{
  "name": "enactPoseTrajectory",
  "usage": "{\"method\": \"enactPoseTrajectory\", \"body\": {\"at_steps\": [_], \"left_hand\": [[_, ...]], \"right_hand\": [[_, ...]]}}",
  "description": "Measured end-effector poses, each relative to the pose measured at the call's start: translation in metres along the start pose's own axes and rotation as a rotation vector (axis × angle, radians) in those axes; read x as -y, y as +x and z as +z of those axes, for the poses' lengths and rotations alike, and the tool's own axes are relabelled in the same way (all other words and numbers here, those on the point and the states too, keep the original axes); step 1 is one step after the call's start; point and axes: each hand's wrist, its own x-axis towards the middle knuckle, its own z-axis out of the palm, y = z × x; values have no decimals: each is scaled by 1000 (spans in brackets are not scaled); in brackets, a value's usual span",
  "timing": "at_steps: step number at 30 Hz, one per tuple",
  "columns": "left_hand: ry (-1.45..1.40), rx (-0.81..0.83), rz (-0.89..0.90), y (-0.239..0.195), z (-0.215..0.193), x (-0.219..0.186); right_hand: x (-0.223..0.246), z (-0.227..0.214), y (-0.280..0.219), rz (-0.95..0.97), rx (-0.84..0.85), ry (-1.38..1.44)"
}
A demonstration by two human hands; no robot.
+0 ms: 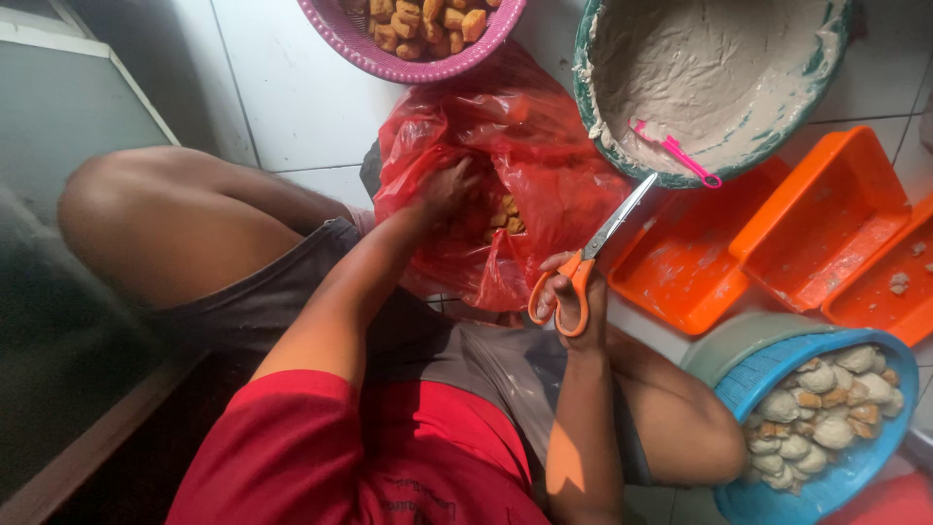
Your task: The person sits on the floor and uses orange-handled scissors to cut small brown food items one at a time. The cut pieces fall into a red plastic bag below. A pink basket of uncut items and a bowl of batter are nearby.
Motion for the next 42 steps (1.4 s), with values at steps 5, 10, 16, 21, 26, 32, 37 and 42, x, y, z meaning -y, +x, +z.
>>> {"method": "enactPoseTrajectory", "body": {"at_steps": [5, 10, 16, 21, 26, 32, 37, 42], "left_hand": [[-30, 43, -92, -12, -46, -24], [-102, 195, -39, -26, -112, -67], [-918, -16, 285, -24, -195, -127], [-1596, 172, 272, -47, -271, -165], [-1545, 148, 462, -70, -313, -191], [-1306, 248, 421, -83, -308, -194], [-1279, 464, 607, -87, -292, -200], [-1157, 408, 737, -100, -304, -193]], "right_hand": [[-7, 0, -2, -52, 30, -8], [-13, -3, -1, -17, 70, 23], [7, 4, -11, 37, 318, 46], [40, 26, -30, 89, 675, 98], [57, 39, -41, 102, 668, 24], [65, 38, -41, 154, 723, 75], [61, 31, -50, 129, 674, 3], [25, 17, -37, 116, 692, 51]]}}
